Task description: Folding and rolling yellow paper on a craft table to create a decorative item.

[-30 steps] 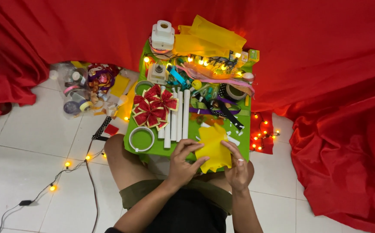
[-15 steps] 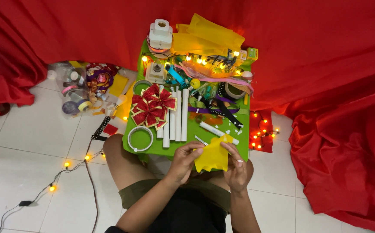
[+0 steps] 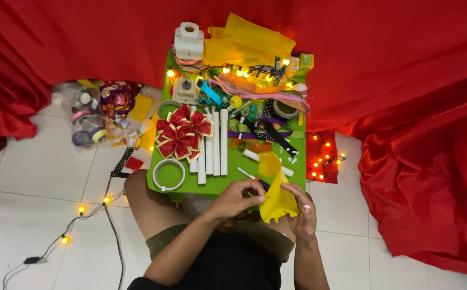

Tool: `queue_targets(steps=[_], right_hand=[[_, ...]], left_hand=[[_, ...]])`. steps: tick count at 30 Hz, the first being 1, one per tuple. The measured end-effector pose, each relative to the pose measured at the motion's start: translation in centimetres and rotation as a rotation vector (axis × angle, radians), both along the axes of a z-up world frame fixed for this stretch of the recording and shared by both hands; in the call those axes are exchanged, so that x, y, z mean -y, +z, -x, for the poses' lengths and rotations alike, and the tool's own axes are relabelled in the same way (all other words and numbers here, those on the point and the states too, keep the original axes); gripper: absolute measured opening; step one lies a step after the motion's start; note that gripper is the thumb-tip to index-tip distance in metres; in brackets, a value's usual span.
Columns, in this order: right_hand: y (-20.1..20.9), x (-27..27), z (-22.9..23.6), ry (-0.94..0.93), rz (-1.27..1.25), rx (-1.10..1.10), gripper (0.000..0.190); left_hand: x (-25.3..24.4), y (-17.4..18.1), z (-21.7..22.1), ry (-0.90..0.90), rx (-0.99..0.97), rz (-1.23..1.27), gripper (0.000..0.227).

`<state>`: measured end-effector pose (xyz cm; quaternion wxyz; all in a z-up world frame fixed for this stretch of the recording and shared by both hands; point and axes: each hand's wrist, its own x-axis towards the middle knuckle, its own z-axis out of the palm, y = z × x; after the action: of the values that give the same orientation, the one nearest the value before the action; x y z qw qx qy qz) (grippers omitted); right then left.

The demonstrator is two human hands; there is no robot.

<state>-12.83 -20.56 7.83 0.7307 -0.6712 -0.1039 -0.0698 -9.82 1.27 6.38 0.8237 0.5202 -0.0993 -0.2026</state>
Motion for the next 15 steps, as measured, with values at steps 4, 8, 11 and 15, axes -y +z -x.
queue_targets(steps=[4,8,11,15], right_hand=[[1.3,1.8,0.9,0.011,-0.039,0.017,0.067],[0.9,4.6,1.1,-0.043,-0.247,-0.002,0.066],[1.1,6.6,1.5,-0.105,-0.185,0.047,0.066],[1.3,8.8,2.3,-0.167,-0.256,0.068,0.064]], left_hand=[[0.4,3.2,-1.7,-0.154,-0.022,-0.110,0.008],[3.2,-0.5,-4.6,-0.134,-0.155,0.057,0.020],[5.2,-1.3,-7.9,0.025,-0.202,-0.037,0.022],[8.0,-2.6,-12.0,0.188,0.261,-0.571,0.023]])
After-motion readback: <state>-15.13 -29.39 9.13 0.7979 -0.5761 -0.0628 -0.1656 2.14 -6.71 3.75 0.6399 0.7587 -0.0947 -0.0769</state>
